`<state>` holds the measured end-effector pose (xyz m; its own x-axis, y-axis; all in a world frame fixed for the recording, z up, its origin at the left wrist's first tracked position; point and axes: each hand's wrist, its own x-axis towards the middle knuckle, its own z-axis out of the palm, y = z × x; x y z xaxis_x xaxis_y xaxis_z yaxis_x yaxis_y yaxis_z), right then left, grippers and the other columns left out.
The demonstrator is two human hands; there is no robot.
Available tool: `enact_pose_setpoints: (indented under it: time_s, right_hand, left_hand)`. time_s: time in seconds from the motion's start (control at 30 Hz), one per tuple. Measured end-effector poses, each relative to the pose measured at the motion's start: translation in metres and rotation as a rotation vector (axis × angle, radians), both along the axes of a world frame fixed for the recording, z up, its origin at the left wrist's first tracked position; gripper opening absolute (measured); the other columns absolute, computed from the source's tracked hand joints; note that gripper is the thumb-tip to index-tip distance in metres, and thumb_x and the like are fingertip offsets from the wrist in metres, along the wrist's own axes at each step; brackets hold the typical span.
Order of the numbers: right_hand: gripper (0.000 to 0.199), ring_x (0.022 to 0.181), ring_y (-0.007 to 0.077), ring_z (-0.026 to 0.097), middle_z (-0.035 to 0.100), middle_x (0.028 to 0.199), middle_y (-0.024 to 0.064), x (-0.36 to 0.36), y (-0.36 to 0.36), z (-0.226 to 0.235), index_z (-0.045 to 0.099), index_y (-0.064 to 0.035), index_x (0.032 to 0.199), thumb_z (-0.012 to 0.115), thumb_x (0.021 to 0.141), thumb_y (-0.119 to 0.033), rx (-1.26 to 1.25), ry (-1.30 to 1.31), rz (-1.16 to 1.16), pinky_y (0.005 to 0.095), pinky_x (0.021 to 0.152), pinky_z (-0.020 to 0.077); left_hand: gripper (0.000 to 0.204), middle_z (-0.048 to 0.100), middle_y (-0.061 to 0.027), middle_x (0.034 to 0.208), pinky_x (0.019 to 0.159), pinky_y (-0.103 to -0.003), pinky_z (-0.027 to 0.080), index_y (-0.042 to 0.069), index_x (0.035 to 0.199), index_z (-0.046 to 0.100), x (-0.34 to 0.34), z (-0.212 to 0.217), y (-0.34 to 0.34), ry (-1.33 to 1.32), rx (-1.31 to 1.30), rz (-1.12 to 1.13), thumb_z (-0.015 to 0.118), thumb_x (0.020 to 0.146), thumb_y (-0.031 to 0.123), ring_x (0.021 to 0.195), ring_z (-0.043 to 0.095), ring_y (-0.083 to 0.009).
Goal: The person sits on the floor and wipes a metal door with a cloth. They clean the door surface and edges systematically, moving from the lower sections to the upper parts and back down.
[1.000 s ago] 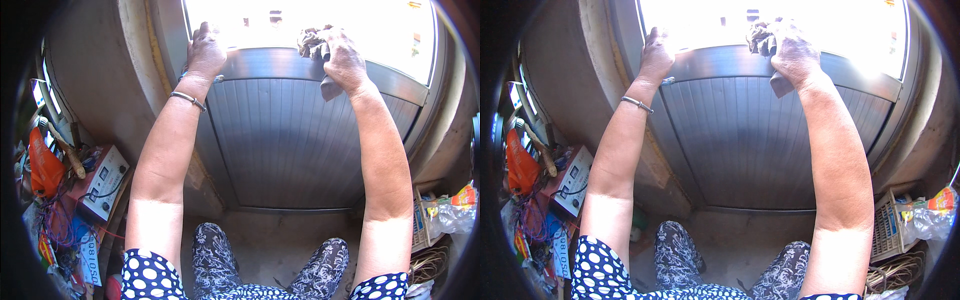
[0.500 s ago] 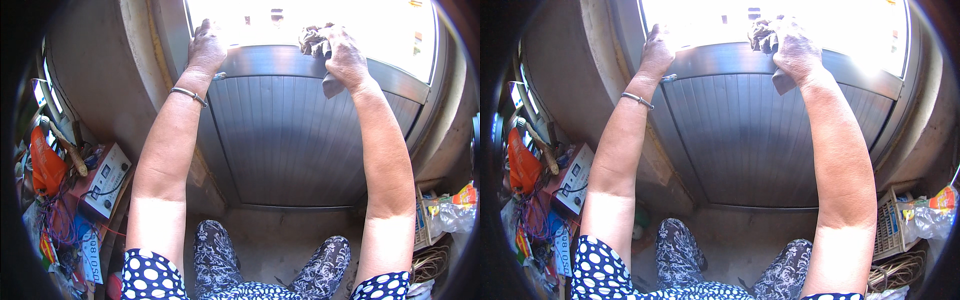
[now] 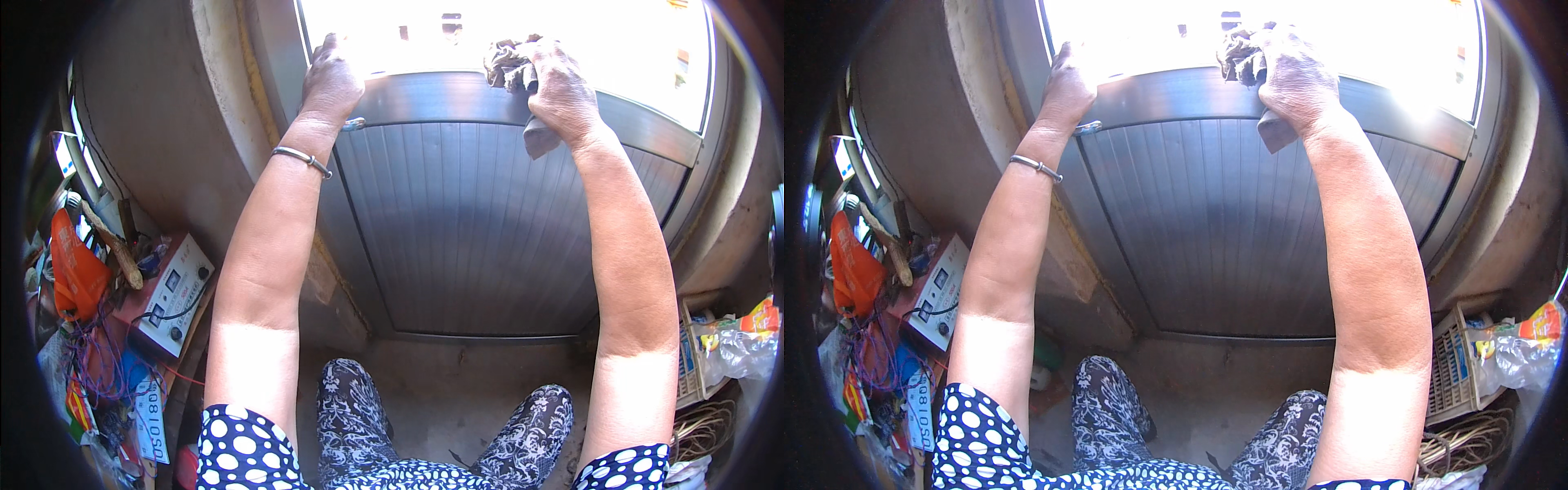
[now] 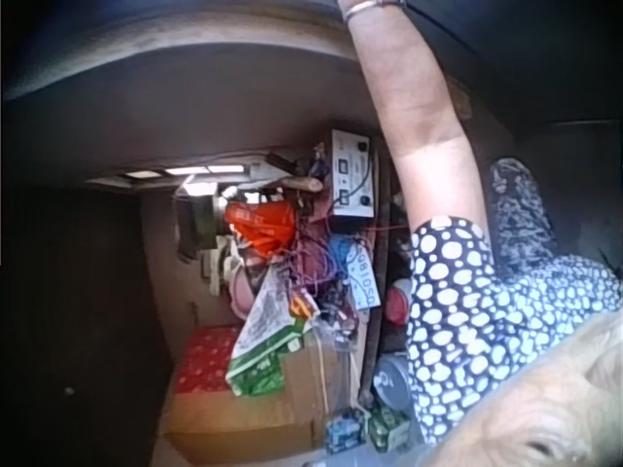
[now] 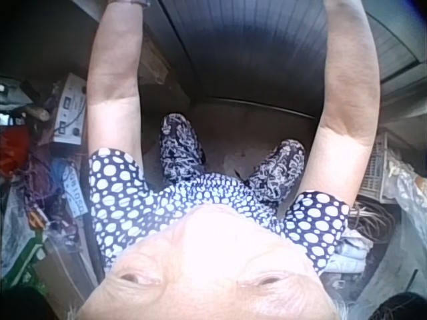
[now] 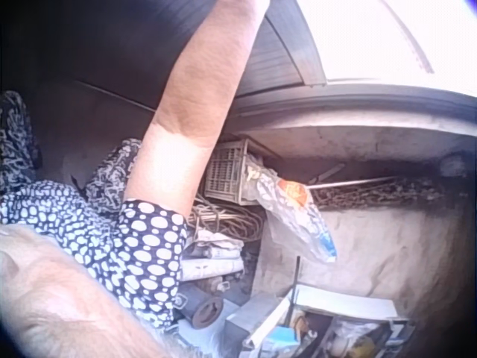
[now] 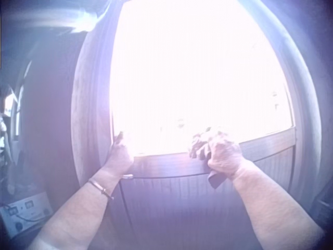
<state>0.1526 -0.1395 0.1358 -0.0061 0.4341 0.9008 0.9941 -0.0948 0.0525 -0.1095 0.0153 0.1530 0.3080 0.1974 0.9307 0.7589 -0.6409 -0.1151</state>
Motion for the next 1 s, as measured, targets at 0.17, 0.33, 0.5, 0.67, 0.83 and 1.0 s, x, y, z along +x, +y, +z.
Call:
enact_pose_setpoints:
  time_s: [0.17, 0.33, 0.5, 0.67, 0.83, 1.0]
  right_hand:
    - [0.051, 0.114, 0.0339, 0.050, 0.052, 0.121, 0.0127, 0.004, 0.000, 0.002, 0.053, -0.0101, 0.121, 0.052, 0.071, 0.001, 0.001, 0.015, 0.025, 0.0420, 0.097, 0.0428]
    - [0.051, 0.114, 0.0339, 0.051, 0.052, 0.120, 0.0125, 0.004, 0.003, -0.001, 0.052, -0.0098, 0.121, 0.052, 0.071, 0.002, 0.028, -0.018, 0.037, 0.0418, 0.097, 0.0426]
    - [0.052, 0.114, 0.0344, 0.050, 0.052, 0.120, 0.0131, 0.002, 0.000, 0.002, 0.052, -0.0101, 0.122, 0.052, 0.071, 0.001, -0.008, 0.008, 0.025, 0.0418, 0.097, 0.0424]
    - [0.051, 0.114, 0.0348, 0.050, 0.052, 0.120, 0.0143, 0.004, 0.002, 0.000, 0.051, -0.0096, 0.122, 0.052, 0.072, 0.000, -0.012, -0.008, -0.032, 0.0421, 0.097, 0.0422]
    - [0.053, 0.114, 0.0346, 0.050, 0.051, 0.120, 0.0146, 0.004, 0.003, 0.000, 0.051, -0.0093, 0.123, 0.052, 0.071, 0.000, 0.011, -0.001, 0.020, 0.0424, 0.097, 0.0422]
    - [0.055, 0.115, 0.0343, 0.050, 0.050, 0.121, 0.0134, 0.008, 0.004, -0.001, 0.051, -0.0097, 0.123, 0.053, 0.069, 0.002, 0.034, -0.055, -0.023, 0.0421, 0.097, 0.0430]
  left_hand:
    - [0.040, 0.048, -0.0177, 0.123, 0.101, -0.035, 0.043, -0.005, 0.123, 0.049, 0.002, 0.001, 0.007, 0.006, -0.005, 0.044, 0.056, 0.084, 0.004, 0.117, 0.049, -0.0311]
    - [0.039, 0.050, -0.0172, 0.121, 0.097, -0.036, 0.046, -0.004, 0.122, 0.048, 0.002, 0.004, 0.004, -0.006, 0.064, 0.074, 0.056, 0.084, 0.004, 0.115, 0.050, -0.0309]
    - [0.038, 0.048, -0.0176, 0.124, 0.105, -0.036, 0.039, -0.003, 0.122, 0.052, -0.001, 0.000, 0.006, -0.047, -0.043, -0.016, 0.055, 0.084, 0.001, 0.122, 0.045, -0.0318]
    - [0.038, 0.049, -0.0181, 0.122, 0.104, -0.036, 0.040, -0.005, 0.122, 0.052, 0.004, 0.003, -0.007, -0.022, -0.022, 0.044, 0.055, 0.085, 0.001, 0.121, 0.046, -0.0323]
    - [0.039, 0.053, -0.0175, 0.117, 0.098, -0.036, 0.046, -0.004, 0.121, 0.050, 0.000, 0.001, 0.008, -0.043, 0.092, 0.001, 0.057, 0.084, 0.003, 0.116, 0.051, -0.0295]
    - [0.036, 0.050, -0.0149, 0.121, 0.096, -0.034, 0.047, 0.001, 0.119, 0.054, 0.003, 0.001, -0.002, 0.020, 0.079, 0.058, 0.059, 0.084, 0.005, 0.117, 0.049, -0.0278]
